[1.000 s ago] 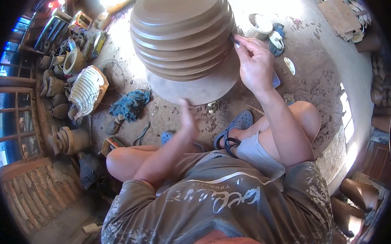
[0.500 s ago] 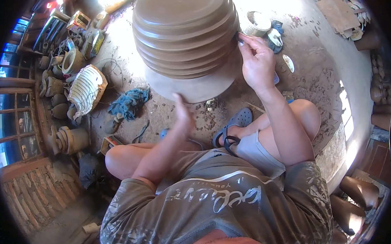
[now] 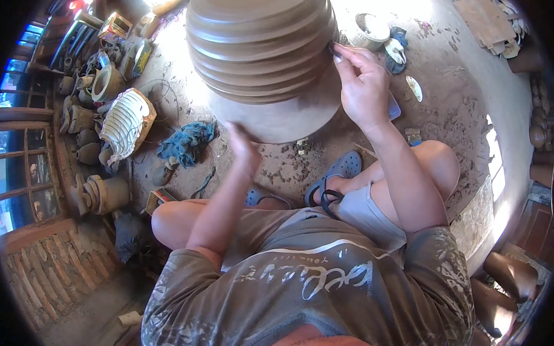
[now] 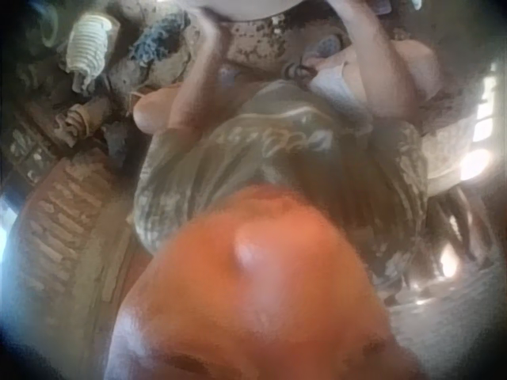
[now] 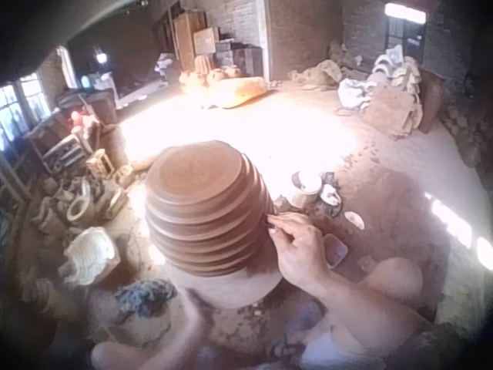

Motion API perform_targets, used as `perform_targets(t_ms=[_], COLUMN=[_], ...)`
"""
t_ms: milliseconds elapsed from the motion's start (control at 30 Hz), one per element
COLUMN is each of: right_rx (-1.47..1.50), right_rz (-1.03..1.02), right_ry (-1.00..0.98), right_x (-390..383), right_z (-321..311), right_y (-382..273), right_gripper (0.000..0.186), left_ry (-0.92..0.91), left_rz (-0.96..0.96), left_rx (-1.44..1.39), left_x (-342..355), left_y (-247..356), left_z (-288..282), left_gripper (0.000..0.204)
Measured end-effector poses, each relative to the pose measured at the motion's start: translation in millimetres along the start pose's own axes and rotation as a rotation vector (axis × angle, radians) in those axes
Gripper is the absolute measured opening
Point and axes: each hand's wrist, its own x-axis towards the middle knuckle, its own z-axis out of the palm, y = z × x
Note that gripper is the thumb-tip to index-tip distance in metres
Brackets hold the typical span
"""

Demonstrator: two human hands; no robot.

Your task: The person uses a small yellow tool to carve horizontal lines into a rotating clay vessel, applies water with a brush, and then uses a dark flexible tool to smooth the exterior before lifting the pot from the wheel.

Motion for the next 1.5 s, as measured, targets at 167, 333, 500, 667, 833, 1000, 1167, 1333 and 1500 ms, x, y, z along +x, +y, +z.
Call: perform_targets(t_ms=[167, 333, 500, 667, 833, 1000, 1167, 1333, 1500], right_rx=[0.053, 0.115, 0.108, 0.139, 0.192, 0.180, 0.216, 0.180, 0.200], right_rz=[0.056, 0.104, 0.164, 0.138, 0.162, 0.091, 0.106, 0.088, 0.060], right_ry=[0.014, 0.033, 0.032, 0.037, 0.040, 0.046, 0.032, 0.033, 0.039], right_x=[4, 0, -14, -25, -21, -22, -23, -24, -34], right_z=[1, 8, 5, 8, 8, 15, 20, 19, 18], right_y=[19, 29, 22, 22, 25, 28, 26, 21, 16], right_gripper=[0.023, 0.027, 0.028, 0.029, 0.028, 0.027, 0.027, 0.026, 0.025], left_ry=[0.060, -0.103, 0.043, -0.004, -0.153, -0.047, -0.243, -0.085, 0.034], left_rz=[0.079, -0.322, -0.005, -0.108, -0.366, 0.126, -0.231, -0.169, 0.109], left_rx=[0.107, 0.106, -0.151, 0.073, 0.089, -0.060, 0.176, 0.024, -0.032], left_x=[-4, -69, 19, -40, -66, 41, -67, -50, 11], left_y=[-3, -48, 42, -54, -42, 11, -70, -36, 5], left_z=[7, 17, -16, 19, 23, -27, 11, 17, -3], left_gripper=[0.083, 0.084, 0.081, 0.081, 0.087, 0.096, 0.096, 0.098, 0.092])
